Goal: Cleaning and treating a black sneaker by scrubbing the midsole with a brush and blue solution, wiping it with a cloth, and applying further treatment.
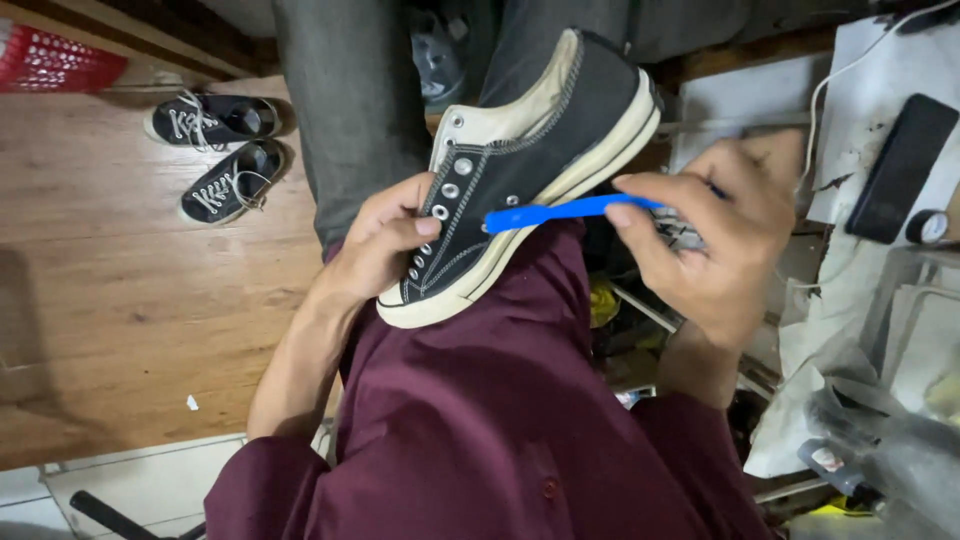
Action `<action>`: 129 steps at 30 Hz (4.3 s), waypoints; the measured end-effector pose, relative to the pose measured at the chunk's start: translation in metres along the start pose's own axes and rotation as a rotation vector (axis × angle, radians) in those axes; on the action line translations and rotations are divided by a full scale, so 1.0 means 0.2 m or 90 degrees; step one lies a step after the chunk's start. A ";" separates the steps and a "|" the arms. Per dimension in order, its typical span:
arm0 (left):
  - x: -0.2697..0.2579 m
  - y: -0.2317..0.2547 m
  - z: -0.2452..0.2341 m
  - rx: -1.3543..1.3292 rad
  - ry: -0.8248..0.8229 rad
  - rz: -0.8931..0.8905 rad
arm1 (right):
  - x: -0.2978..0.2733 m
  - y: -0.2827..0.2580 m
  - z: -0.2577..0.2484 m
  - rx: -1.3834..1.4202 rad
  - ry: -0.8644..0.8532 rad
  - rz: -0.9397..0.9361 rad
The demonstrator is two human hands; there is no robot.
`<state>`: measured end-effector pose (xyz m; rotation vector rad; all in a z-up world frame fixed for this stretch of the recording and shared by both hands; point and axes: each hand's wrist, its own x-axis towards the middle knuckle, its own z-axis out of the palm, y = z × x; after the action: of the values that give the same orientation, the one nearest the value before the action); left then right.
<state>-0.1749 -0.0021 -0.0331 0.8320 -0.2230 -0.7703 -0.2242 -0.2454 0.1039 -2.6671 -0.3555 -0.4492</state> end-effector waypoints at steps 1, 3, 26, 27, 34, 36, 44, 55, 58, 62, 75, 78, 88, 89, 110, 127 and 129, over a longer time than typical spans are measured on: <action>0.01 0.03 0.02 0.003 0.002 0.002 | 0.01 0.03 0.02 0.003 0.002 -0.003; 0.00 0.09 0.05 0.045 -0.007 0.004 | 0.02 0.08 0.05 -0.177 0.128 -0.055; 0.00 0.03 -0.01 -0.147 0.038 -0.150 | -0.04 0.19 0.44 -0.048 0.234 -0.075; 0.03 0.05 -0.01 -0.158 0.015 -0.168 | 0.00 0.19 0.43 -0.037 0.217 -0.076; 0.27 0.02 -0.05 -0.079 -0.027 -0.267 | 0.04 0.30 0.46 -0.046 0.184 -0.002; 0.34 0.06 -0.02 0.033 -0.056 -0.205 | -0.09 0.47 0.49 -0.019 0.241 0.158; 0.43 -0.02 -0.04 -0.015 0.028 -0.227 | -0.08 0.46 0.55 0.073 0.219 0.098; 0.38 -0.09 0.05 -0.061 0.024 -0.181 | -0.21 0.43 0.56 0.037 0.282 0.077; 0.38 -0.05 0.12 -0.021 0.012 -0.105 | -0.24 0.49 0.51 -0.033 0.310 0.265; 0.44 -0.08 0.08 -0.047 0.049 -0.178 | -0.12 0.40 0.52 -0.014 0.244 0.185; 0.51 -0.01 0.02 -0.189 0.216 -0.479 | -0.17 0.54 0.60 -0.022 0.244 0.099; 0.53 0.04 0.04 -0.163 0.244 -0.461 | -0.04 0.59 0.49 -0.023 0.262 0.119; 0.55 0.13 -0.02 -0.052 0.284 -0.566 | 0.16 0.43 0.45 -0.060 0.181 0.135; 0.56 0.13 -0.03 -0.018 0.265 -0.539 | 0.14 0.43 0.46 -0.046 0.178 0.140; 0.37 -0.16 0.14 -0.088 0.349 -0.409 | -0.11 0.45 0.45 0.050 0.281 0.083; 0.31 -0.12 -0.04 -0.199 0.055 -0.399 | -0.11 0.42 0.48 -0.108 0.293 0.151; 0.34 -0.04 -0.02 -0.194 -0.012 -0.332 | 0.00 0.26 0.47 -0.004 0.160 0.011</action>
<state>-0.1283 -0.0507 -0.0491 0.5951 0.1025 -1.2651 -0.1845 -0.2498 0.0040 -2.5771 -0.2546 -0.7699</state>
